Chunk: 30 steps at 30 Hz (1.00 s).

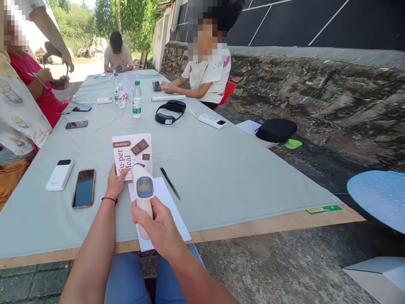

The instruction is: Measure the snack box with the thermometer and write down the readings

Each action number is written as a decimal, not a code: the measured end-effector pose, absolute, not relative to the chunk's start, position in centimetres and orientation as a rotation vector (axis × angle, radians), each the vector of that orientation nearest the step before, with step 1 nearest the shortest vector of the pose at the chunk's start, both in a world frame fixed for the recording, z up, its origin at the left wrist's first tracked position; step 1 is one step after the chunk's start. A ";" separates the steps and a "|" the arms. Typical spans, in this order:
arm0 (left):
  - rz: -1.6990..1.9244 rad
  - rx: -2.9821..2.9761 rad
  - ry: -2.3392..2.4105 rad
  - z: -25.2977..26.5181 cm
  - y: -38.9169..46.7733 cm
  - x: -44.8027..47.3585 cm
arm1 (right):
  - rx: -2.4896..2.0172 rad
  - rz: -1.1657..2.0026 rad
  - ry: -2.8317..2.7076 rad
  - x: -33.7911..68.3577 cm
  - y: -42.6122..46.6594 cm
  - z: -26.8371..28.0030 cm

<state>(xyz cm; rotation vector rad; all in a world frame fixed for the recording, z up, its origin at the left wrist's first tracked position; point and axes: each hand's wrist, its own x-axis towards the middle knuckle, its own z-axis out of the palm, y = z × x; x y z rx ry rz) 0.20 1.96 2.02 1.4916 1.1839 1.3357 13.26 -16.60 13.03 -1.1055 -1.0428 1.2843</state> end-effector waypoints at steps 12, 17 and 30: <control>1.279 1.582 1.163 2.5 1.8 0.1 | -1.188 1.220 -1.019 15.2 -16.0 12.1; 1.283 1.558 1.143 2.7 1.5 0.0 | -1.358 1.033 -1.048 19.0 -14.5 9.8; 1.284 1.741 1.009 1.8 2.0 -0.2 | -2.497 0.277 -1.463 30.6 -10.4 2.4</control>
